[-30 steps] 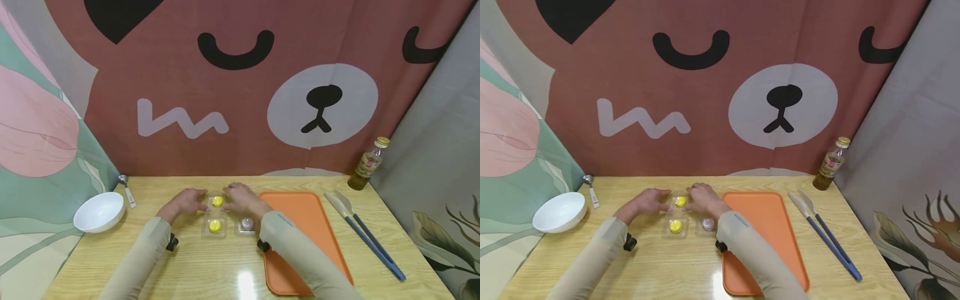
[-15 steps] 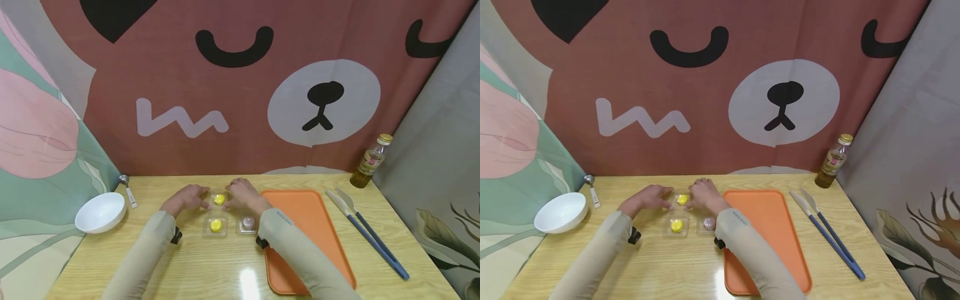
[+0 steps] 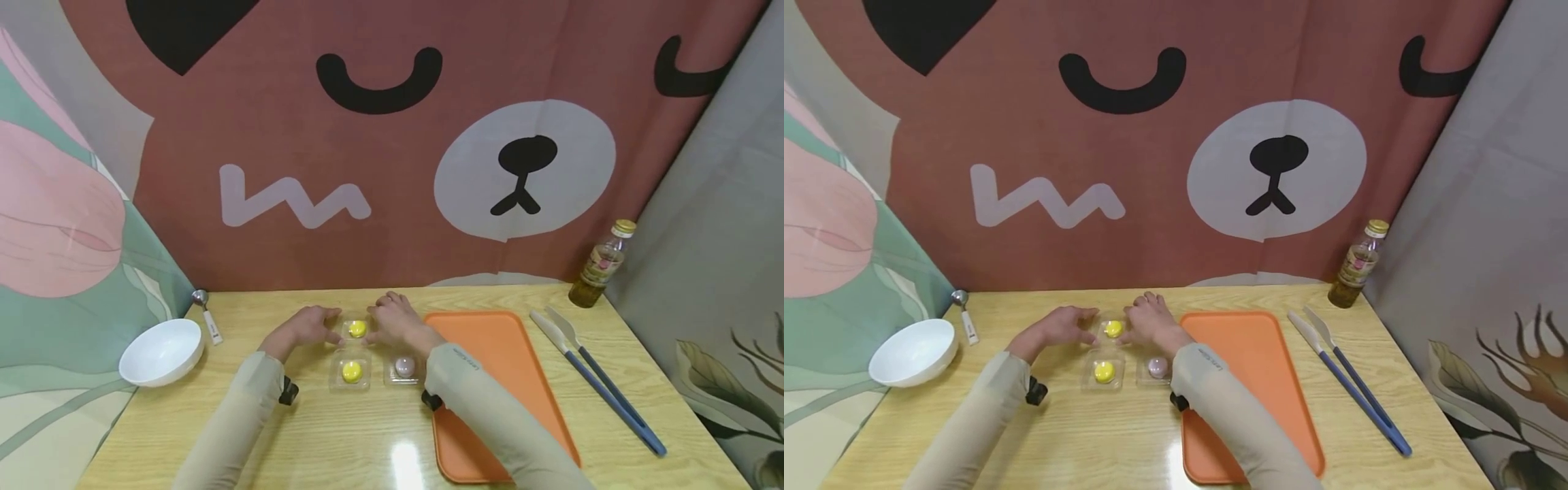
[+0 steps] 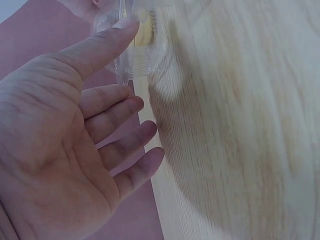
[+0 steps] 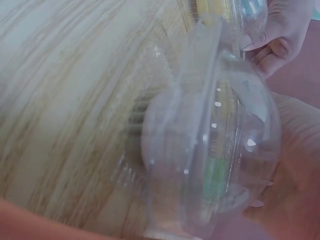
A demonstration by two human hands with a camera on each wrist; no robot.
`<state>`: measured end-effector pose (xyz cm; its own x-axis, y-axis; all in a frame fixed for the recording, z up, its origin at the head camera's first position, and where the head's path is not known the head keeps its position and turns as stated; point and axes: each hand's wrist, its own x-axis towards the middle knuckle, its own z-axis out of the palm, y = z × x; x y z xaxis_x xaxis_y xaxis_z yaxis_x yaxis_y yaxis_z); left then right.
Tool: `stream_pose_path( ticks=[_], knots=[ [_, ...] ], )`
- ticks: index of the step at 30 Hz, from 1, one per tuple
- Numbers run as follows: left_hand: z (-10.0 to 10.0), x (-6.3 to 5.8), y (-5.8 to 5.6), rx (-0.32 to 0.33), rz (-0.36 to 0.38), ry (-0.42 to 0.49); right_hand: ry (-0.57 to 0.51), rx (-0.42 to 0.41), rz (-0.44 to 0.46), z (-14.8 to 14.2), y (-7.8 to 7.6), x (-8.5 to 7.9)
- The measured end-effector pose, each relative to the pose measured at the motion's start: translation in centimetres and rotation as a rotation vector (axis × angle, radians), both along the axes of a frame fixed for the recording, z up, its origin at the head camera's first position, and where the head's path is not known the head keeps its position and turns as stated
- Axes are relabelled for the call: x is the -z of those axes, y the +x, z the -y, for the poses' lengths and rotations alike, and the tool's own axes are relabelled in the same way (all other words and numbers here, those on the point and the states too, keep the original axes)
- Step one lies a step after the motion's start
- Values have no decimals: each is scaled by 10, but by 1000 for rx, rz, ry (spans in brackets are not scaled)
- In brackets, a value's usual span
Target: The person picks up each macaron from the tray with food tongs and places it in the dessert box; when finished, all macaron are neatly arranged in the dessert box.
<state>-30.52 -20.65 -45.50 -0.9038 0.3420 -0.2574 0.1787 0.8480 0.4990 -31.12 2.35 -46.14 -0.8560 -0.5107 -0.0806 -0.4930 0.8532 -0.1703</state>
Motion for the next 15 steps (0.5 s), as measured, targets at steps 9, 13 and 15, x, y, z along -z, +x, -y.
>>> stream_pose_path(
  ticks=[9,13,15],
  knots=[
    [-1,0,-2,13,2,3,-11,11,25,-5,-3,-1],
    [1,-3,-1,-26,29,17,-51,8,23,-13,-7,-6],
    [2,-6,-1,-45,9,35,-72,12,12,-19,-10,-10]
  ],
)
